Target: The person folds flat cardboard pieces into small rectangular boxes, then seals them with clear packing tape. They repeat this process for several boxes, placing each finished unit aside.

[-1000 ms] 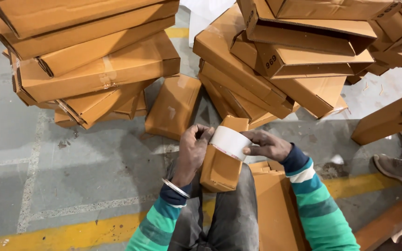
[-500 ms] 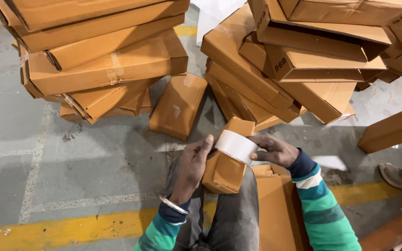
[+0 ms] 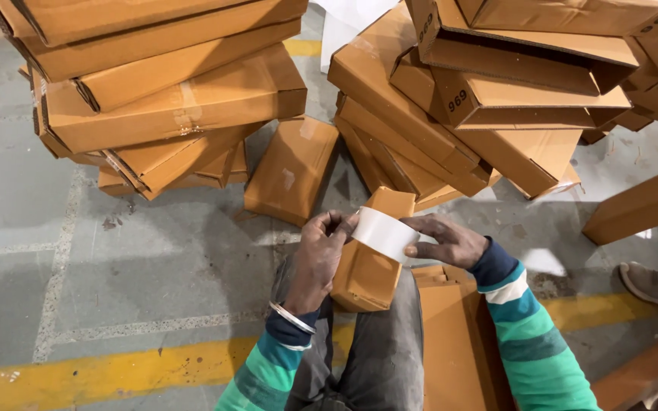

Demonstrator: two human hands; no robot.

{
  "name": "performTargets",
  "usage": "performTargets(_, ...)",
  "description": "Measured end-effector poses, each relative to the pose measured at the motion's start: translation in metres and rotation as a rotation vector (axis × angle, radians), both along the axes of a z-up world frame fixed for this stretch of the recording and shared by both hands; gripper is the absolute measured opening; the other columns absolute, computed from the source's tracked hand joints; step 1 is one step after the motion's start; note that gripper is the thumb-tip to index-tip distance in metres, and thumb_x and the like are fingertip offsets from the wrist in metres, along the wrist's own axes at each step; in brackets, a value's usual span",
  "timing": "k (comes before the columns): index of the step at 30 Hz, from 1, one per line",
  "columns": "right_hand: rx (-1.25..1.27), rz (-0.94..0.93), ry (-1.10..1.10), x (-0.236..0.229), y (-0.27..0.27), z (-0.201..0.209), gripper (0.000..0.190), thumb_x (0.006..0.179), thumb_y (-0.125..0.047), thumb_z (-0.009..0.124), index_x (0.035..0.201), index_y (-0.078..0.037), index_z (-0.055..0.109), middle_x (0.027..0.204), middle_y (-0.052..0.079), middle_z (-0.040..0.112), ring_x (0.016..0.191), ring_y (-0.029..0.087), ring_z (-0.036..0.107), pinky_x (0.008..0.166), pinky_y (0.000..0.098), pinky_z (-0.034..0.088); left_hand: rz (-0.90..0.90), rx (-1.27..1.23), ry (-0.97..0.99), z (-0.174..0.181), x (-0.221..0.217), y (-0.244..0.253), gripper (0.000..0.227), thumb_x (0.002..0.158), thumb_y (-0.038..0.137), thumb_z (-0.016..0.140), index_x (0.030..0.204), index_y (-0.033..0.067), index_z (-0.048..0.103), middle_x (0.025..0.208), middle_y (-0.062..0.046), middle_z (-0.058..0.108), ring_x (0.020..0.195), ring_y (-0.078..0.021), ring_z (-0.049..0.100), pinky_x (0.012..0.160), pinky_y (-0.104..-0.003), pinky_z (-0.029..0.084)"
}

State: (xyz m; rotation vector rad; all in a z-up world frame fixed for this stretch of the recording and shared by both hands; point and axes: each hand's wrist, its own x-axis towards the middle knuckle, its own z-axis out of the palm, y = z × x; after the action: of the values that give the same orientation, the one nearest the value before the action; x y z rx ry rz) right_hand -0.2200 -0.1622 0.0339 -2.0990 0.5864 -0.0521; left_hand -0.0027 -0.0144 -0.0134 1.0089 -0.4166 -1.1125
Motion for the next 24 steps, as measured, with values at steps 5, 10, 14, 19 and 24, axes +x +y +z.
performTargets(5, 0.065, -0.003, 0.034, 0.023, 0.002, 0.024, 0.057, 0.088, -0.042, 0.073, 0.124, 0.002, 0.069, 0.101, 0.013, 0.078, 0.095, 0.019, 0.071, 0.081, 0.0340, 0.055, 0.054, -0.003, -0.306, -0.022, 0.000, -0.005, 0.025, 0.101, 0.024, 0.065, 0.095, 0.0003, 0.065, 0.082, -0.004, 0.067, 0.071, -0.0090, 0.059, 0.066, -0.026, 0.052)
performTargets(10, 0.127, -0.083, 0.191, 0.027, -0.006, 0.028, 0.056, 0.086, -0.043, 0.073, 0.115, 0.004, 0.075, 0.092, 0.013, 0.079, 0.084, 0.018, 0.071, 0.073, 0.0326, 0.056, 0.020, 0.021, -0.313, -0.069, -0.006, -0.016, 0.029, 0.103, 0.023, 0.065, 0.090, -0.0024, 0.064, 0.079, -0.006, 0.066, 0.070, -0.0104, 0.058, 0.067, -0.027, 0.051)
performTargets(14, 0.200, -0.049, 0.058, 0.025, -0.003, 0.039, 0.062, 0.087, -0.044, 0.075, 0.125, 0.004, 0.067, 0.109, 0.012, 0.077, 0.099, 0.018, 0.070, 0.083, 0.0309, 0.054, 0.027, -0.059, -0.168, -0.106, -0.008, -0.023, 0.024, 0.099, 0.023, 0.064, 0.094, -0.0010, 0.064, 0.081, -0.004, 0.066, 0.072, -0.0100, 0.063, 0.069, -0.027, 0.054)
performTargets(19, 0.170, -0.073, 0.095, 0.032, -0.001, 0.036, 0.062, 0.080, -0.042, 0.078, 0.123, 0.002, 0.068, 0.101, 0.013, 0.080, 0.087, 0.020, 0.075, 0.077, 0.0317, 0.059, 0.051, 0.056, -0.105, -0.126, -0.011, -0.018, 0.027, 0.101, 0.024, 0.066, 0.096, -0.0022, 0.065, 0.078, -0.005, 0.064, 0.069, -0.0105, 0.058, 0.066, -0.027, 0.051)
performTargets(24, -0.048, -0.114, 0.146, 0.026, -0.002, 0.048, 0.046, 0.087, -0.043, 0.072, 0.099, 0.001, 0.079, 0.080, 0.009, 0.080, 0.070, 0.015, 0.072, 0.064, 0.0318, 0.057, 0.073, 0.181, -0.087, -0.147, -0.018, -0.016, 0.024, 0.098, 0.025, 0.065, 0.093, 0.0011, 0.066, 0.078, -0.001, 0.065, 0.068, -0.0092, 0.058, 0.064, -0.025, 0.051)
